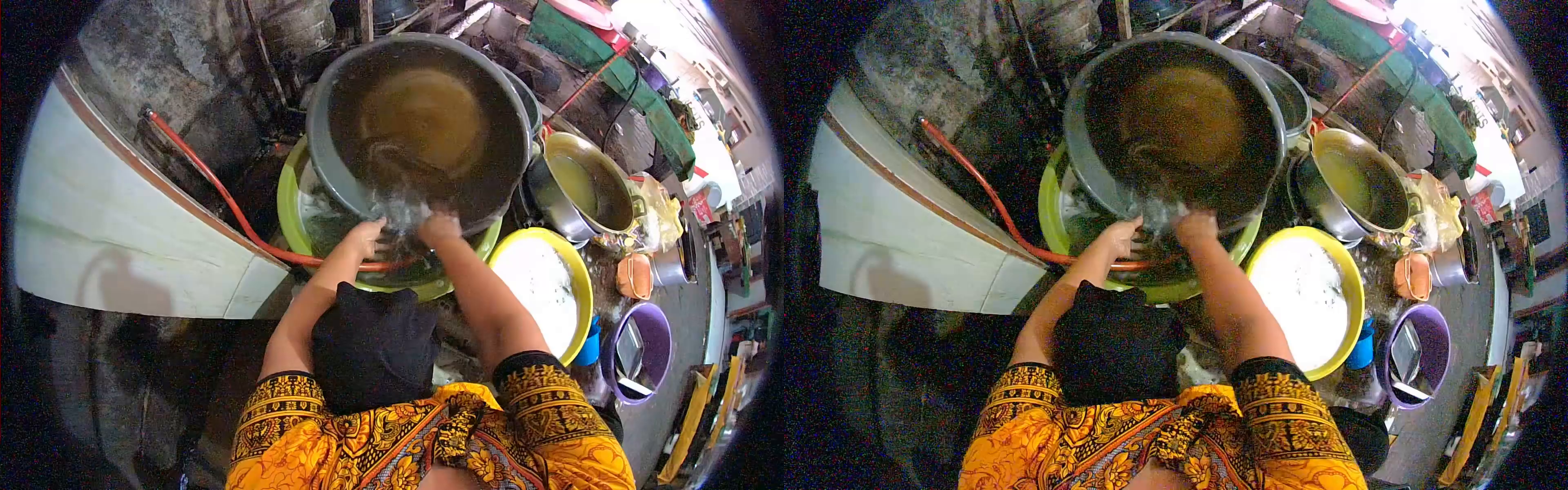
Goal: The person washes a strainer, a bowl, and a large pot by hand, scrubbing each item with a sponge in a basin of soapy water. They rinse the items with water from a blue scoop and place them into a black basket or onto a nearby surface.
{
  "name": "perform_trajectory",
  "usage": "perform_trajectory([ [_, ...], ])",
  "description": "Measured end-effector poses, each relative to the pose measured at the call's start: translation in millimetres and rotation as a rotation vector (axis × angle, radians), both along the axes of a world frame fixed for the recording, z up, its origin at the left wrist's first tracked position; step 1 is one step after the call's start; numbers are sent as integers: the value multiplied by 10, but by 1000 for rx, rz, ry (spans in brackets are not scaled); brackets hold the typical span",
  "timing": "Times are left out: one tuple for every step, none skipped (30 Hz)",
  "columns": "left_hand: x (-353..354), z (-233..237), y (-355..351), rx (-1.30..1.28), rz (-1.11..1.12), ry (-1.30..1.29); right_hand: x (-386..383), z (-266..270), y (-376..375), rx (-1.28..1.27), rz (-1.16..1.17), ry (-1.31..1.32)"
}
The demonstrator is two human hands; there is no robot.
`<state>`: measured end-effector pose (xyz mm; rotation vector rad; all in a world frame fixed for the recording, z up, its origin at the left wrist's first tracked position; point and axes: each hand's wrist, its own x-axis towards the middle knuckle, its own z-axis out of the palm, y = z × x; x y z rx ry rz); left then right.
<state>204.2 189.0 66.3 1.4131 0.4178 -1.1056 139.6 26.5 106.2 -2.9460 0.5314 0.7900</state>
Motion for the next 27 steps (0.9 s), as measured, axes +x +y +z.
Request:
perform_trajectory([
  [59, -133, -12, -11, 113, -31, 4, -11, 187, 103, -121, -72],
  [119, -270, -23, -25, 222, -66, 43, 37, 385, 97, -49, -70],
  [247, -357, 82, -26, 226, -69, 108, 61, 513, 205, -35, -30],
  [397, -436, 190, 31, 353, -237, 57, 79, 596, 244, 35, -158],
  [467, -467, 245, 90, 478, -402, -29, 61, 656, 284, 105, -282],
  [423, -319, 255, 91, 479, -399, -60, -21, 623, 284, 106, -279],
  [330, -14, 267, 143, 643, -556, -96, -160, 517, 332, 109, -293],
  [280, 158, 274, 196, 806, -712, -142, -231, 407, 379, 111, -308],
  [330, 72, 272, 195, 807, -710, -178, -211, 288, 376, 112, -306],
  [408, -38, 268, 216, 837, -797, -184, -163, 133, 358, 124, -167],
  [455, -112, 264, 238, 867, -884, -190, -116, -30, 337, 136, -27],
  [416, 34, 276, 229, 906, -909, -182, -161, -216, 208, 212, -7],
  [404, 86, 300, 228, 910, -909, -152, -260, -404, 79, 288, 12],
  [395, 119, 326, 238, 899, -970, -100, -323, -582, -111, 277, -11],
  [408, 117, 344, 247, 887, -1032, -73, -231, -600, -208, 274, -24],
  [455, -1, 322, 246, 890, -1031, -46, -139, -619, -304, 266, -34],
  [538, -266, 271, 338, 898, -962, -92, 226, -460, -352, 239, -26],
  [532, -296, 247, 427, 901, -894, -105, 440, -315, -400, 209, -19],
  [503, -329, 217, 422, 902, -894, 13, 163, -315, -231, 143, -3],
  [378, -185, 188, 300, 802, -677, 144, -100, -288, -64, 79, 10],
  [313, -99, 172, 181, 697, -463, 131, -29, -43, 178, -150, -73],
  [351, -205, 133, 177, 703, -467, 227, -241, 98, 273, -67, -54],
  [413, -421, 81, 192, 634, -303, 332, -726, 180, 316, 21, -139],
  [427, -495, 95, 202, 598, -219, 206, -238, 622, 394, -88, -229],
  [437, -553, 109, 211, 559, -137, 288, -487, 729, 394, 5, -252],
  [427, -531, 163, 93, 449, -203, 216, -228, 856, 415, 159, -248],
  [430, -552, 205, -27, 337, -265, 176, -346, 895, 414, 157, -245],
])
